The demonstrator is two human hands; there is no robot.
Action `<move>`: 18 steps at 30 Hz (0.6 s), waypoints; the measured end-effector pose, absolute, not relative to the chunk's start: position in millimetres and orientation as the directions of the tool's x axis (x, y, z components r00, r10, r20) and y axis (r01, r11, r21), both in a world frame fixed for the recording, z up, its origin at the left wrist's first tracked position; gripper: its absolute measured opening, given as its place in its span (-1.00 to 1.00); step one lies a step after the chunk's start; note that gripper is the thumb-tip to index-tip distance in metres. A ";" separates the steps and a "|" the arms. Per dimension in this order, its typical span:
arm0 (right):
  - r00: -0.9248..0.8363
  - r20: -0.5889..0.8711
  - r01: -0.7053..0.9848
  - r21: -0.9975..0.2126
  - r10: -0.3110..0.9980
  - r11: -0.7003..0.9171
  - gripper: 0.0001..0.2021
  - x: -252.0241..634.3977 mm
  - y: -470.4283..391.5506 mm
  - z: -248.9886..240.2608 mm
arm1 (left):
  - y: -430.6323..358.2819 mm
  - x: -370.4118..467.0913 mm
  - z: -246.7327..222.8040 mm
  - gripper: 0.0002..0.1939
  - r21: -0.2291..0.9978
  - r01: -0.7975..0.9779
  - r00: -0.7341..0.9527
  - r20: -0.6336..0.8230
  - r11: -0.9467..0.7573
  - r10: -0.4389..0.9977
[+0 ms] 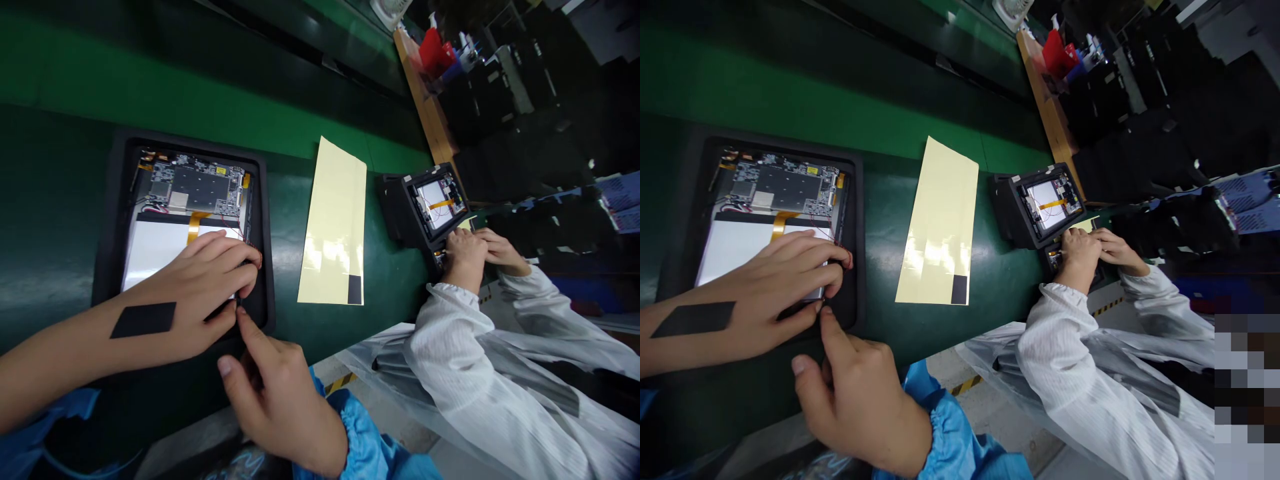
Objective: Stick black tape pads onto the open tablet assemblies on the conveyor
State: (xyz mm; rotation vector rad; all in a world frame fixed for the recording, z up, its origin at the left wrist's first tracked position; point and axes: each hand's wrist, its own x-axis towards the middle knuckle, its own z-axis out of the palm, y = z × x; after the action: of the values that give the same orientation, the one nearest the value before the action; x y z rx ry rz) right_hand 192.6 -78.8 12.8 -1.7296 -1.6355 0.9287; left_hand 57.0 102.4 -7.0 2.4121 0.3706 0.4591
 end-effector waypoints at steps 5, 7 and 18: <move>-0.076 -0.053 0.789 -0.614 0.996 0.028 -0.42 194.8 -74.0 15.0 | 106.0 50.4 -11.3 -0.85 0.716 0.145 0.900 0.191 -0.683 0.391; -0.105 -0.061 0.845 -0.532 0.993 0.056 -0.44 196.2 -70.9 17.5 | 106.7 49.3 -11.4 -0.83 0.725 0.150 0.902 0.178 -0.672 0.393; -0.005 0.227 0.691 -0.704 0.974 0.168 -0.64 204.6 -77.7 9.0 | 106.8 52.4 -13.6 -0.86 0.685 0.110 0.904 0.232 -0.720 0.359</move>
State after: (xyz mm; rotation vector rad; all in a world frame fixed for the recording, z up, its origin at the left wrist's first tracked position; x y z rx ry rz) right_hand 204.6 -77.7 9.0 -1.5869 -1.7597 0.5244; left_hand 52.4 106.8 -13.6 2.3568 0.3334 0.4592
